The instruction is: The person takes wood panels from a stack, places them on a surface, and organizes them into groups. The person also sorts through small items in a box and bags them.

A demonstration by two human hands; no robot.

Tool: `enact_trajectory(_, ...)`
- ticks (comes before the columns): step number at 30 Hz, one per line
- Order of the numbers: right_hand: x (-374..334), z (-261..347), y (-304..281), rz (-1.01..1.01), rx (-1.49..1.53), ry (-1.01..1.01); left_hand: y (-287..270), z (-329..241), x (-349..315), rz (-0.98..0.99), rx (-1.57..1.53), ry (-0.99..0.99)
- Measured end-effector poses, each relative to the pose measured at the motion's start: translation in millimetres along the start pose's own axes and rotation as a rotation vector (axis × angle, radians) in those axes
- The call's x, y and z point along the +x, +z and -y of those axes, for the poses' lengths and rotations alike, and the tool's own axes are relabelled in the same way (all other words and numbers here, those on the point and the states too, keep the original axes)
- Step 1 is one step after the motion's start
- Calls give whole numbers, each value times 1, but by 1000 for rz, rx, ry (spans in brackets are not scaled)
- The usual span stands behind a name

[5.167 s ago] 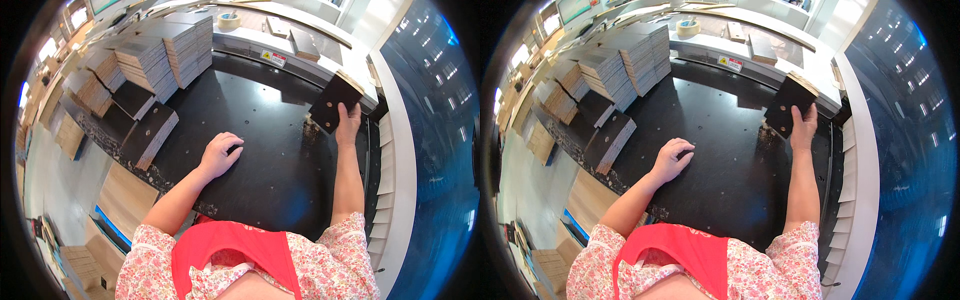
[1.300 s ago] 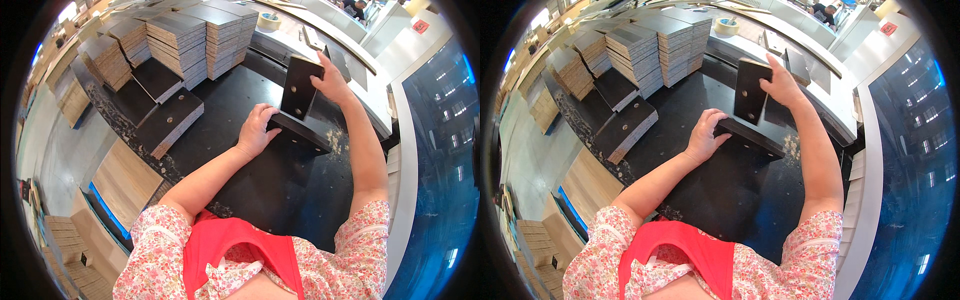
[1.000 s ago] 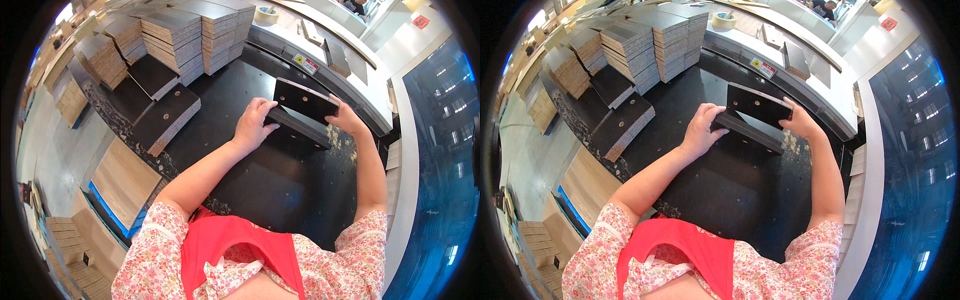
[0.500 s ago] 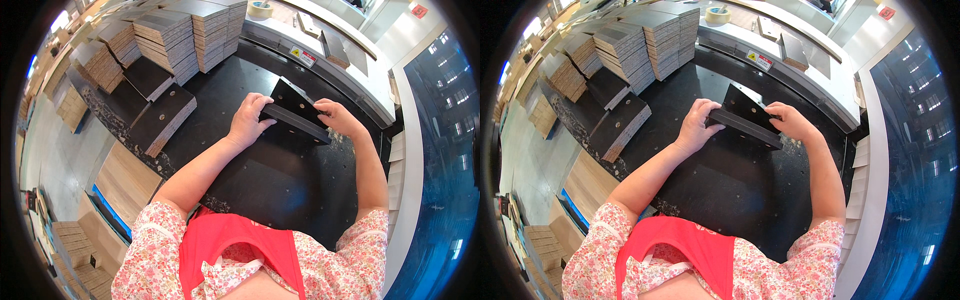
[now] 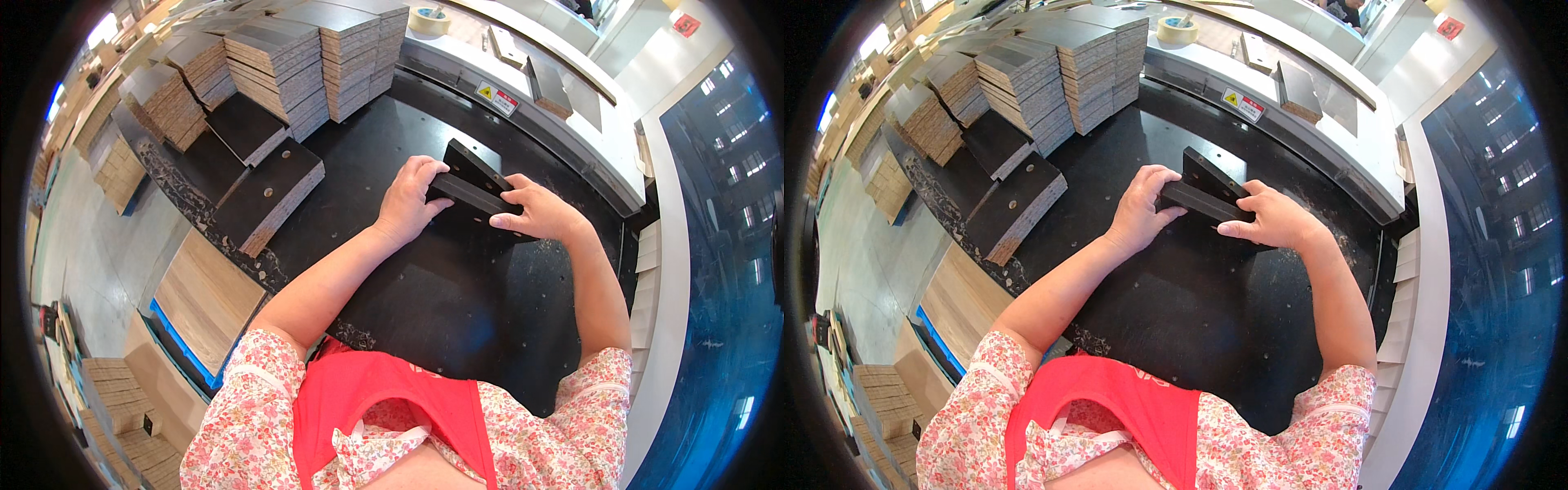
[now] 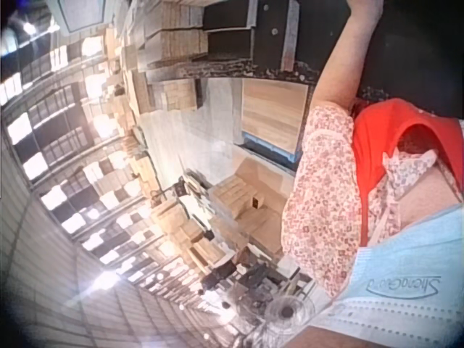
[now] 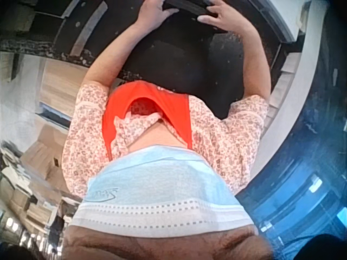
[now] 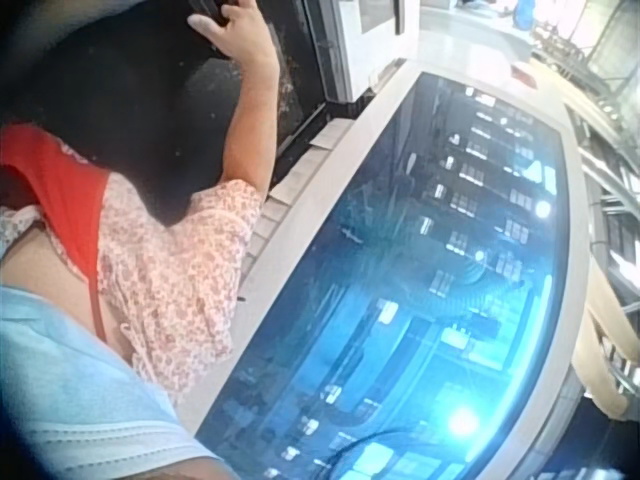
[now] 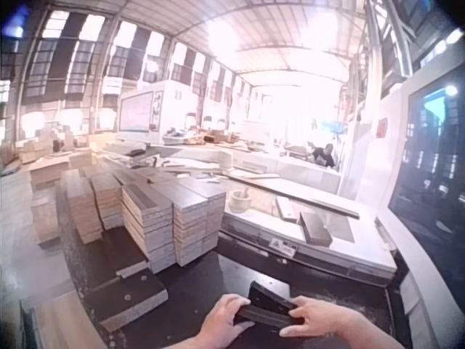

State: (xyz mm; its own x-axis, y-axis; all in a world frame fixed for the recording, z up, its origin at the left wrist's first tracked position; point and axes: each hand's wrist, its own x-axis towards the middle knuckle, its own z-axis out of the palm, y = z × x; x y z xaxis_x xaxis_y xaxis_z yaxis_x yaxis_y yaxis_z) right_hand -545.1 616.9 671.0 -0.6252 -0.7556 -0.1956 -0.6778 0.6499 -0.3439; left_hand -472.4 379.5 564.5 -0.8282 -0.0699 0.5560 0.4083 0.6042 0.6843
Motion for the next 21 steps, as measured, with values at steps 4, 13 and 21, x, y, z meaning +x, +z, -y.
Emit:
enact_trajectory(4,-2,5,7,-53,2,17,-1,0,-1,2,-28,-26)
enact_trajectory(13,-4,-4,28,-283,71,26,-1,10,2,128,-163,-123)
enact_trajectory(21,20,-46,35,-721,300,54,-25,23,-18,111,-270,-107)
